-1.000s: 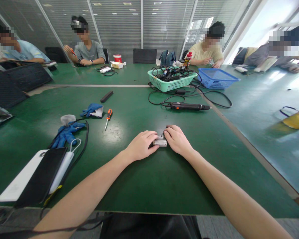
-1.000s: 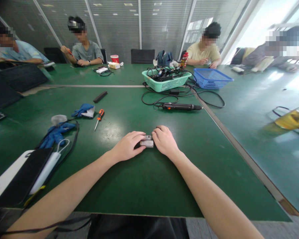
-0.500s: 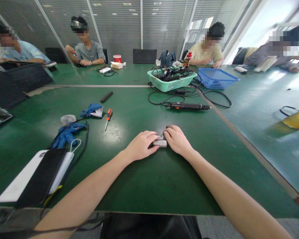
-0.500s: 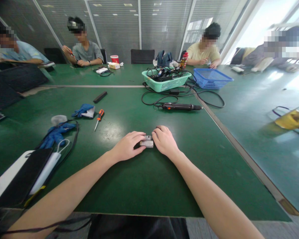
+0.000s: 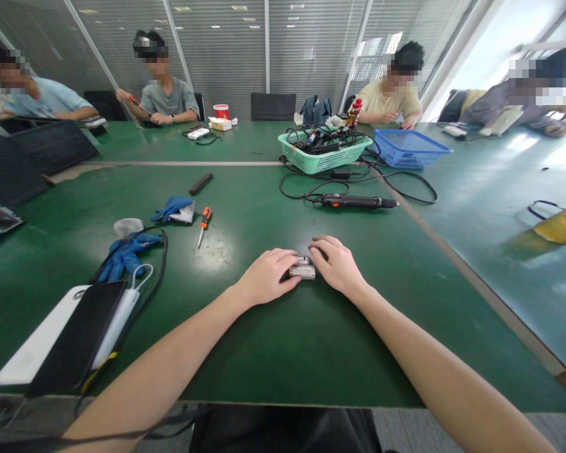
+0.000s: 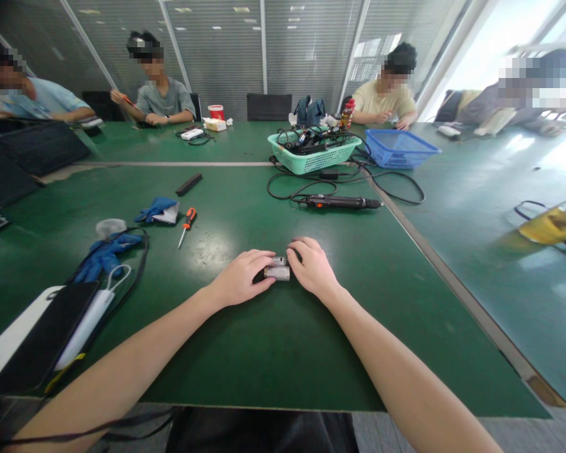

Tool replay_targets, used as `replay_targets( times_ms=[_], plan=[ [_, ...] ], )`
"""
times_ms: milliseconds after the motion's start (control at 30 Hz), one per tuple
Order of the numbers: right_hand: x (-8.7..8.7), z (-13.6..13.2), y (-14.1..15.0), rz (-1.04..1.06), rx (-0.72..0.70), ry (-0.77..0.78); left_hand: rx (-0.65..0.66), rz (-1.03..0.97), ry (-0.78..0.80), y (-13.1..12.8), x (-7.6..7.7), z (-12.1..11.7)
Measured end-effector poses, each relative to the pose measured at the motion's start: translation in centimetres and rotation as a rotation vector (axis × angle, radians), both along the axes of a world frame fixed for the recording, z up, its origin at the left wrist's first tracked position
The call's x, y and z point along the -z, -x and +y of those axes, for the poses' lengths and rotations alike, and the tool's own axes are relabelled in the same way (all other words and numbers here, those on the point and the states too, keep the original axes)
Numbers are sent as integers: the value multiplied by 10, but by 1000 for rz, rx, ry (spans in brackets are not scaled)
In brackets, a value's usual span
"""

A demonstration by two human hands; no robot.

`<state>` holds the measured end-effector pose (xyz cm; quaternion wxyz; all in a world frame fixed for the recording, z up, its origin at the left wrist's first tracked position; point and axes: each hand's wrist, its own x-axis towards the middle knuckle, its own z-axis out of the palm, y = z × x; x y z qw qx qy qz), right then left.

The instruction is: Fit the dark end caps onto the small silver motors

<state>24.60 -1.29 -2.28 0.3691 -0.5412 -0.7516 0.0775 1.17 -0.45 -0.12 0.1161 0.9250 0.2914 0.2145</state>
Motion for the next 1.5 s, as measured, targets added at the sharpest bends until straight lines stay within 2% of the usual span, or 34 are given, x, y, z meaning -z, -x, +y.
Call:
replay_targets(
  times_ms=[233, 467, 633, 1033, 1500],
  plan=[
    [-14, -15, 16, 42, -208, -64, -46, -24, -6, -1, 4, 0],
    [-9, -11, 15, 21, -179, -5, -74, -4, -17, 0, 6, 1],
    [-6, -9, 13, 38, -154, -7, -63, -20, -36, 1, 3, 1],
    [-3, -9, 13, -86, -131, 83, -3, -89, -48, 1, 0, -1],
    [-13, -13, 12, 55, -137, 11, -14, -43, -11, 1, 2, -1]
  ],
)
